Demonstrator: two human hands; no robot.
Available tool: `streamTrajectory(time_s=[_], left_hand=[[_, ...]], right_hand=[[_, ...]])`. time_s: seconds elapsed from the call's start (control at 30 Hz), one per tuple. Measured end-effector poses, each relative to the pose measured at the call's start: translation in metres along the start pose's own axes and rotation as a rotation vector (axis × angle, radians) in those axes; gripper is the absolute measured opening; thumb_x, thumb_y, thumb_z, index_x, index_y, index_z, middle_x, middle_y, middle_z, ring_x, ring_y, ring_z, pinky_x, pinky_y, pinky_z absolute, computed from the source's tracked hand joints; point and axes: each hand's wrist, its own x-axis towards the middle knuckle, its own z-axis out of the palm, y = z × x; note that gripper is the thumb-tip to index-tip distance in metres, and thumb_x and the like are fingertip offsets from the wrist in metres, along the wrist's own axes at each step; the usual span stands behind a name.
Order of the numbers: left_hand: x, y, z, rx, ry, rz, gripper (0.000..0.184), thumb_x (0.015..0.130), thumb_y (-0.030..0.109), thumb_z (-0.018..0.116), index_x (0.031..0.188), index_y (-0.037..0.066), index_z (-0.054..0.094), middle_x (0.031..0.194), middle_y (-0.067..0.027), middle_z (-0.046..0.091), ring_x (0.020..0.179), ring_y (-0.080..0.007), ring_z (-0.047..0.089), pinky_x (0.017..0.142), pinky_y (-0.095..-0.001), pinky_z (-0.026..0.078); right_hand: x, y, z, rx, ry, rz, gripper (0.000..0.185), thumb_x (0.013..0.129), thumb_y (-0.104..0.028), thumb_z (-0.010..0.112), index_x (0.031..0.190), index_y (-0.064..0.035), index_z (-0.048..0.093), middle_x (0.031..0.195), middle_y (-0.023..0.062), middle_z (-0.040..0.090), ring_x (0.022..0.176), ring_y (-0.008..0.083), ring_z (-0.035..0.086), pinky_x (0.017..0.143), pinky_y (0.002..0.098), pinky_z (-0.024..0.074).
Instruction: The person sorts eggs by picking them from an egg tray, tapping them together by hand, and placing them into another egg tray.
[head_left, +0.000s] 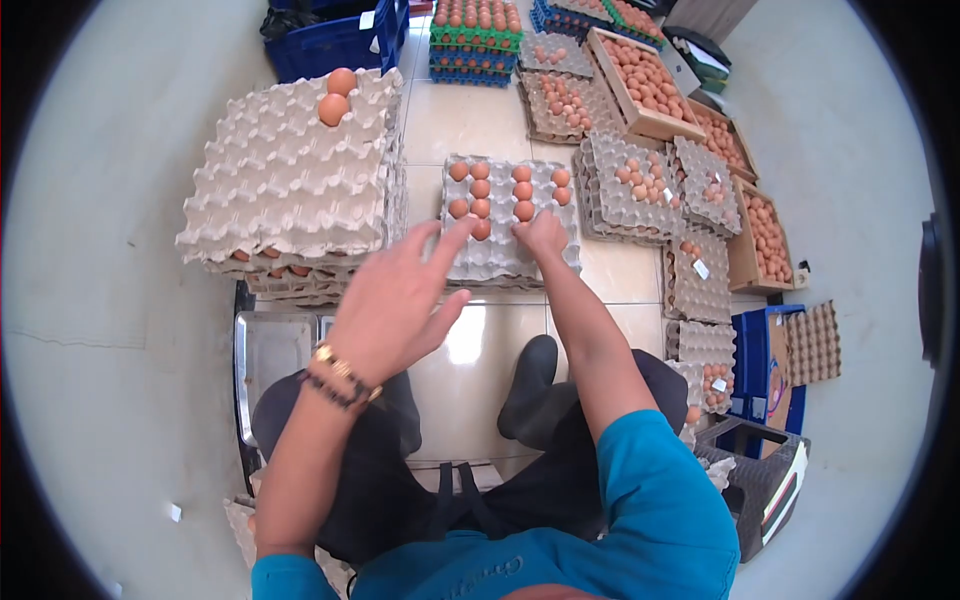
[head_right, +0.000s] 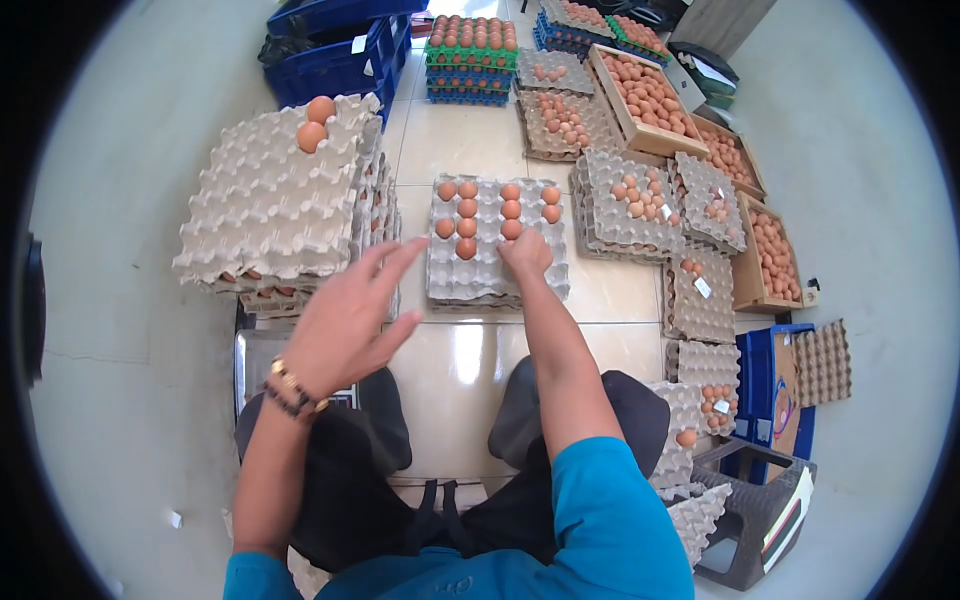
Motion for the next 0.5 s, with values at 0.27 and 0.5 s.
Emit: streamTrajectory(time_s=[0.27, 0.5], left_hand=[[-0.009, -0.009, 0.045, 0.028, -0.517, -0.128, 0.056, 0.091, 0.034, 0.063, 0.136, 0.006, 0.048, 0.112, -0.0224, 0.062, 0.099, -0.0392, 0.064, 0.087, -0.046, 0.052], [-0.006, -0.003, 0.051, 0.084, -0.373, -0.03, 0.053, 0.092, 0.037, 0.061, 0.134, 0.005, 0.051, 0.109, -0.0197, 0.064, 0.096, -0.0371, 0.065, 0.084, -0.0467, 0.052]], right_hand=[[0.078, 0.073, 0.023, 1.513, -0.512, 0.24, 0.042, 0.069, -0.045, 0.078, 0.083, -0.0074, 0.065, 0.092, 0.0108, 0.069, 0.086, 0.0186, 0.068, 0.074, 0.0388, 0.0557], [0.043, 0.002, -0.003, 0.319, -0.053, 0.097, 0.055, 0.066, -0.043, 0.079, 0.098, 0.0002, 0.067, 0.103, 0.0159, 0.07, 0.099, 0.0277, 0.068, 0.084, 0.0418, 0.056]])
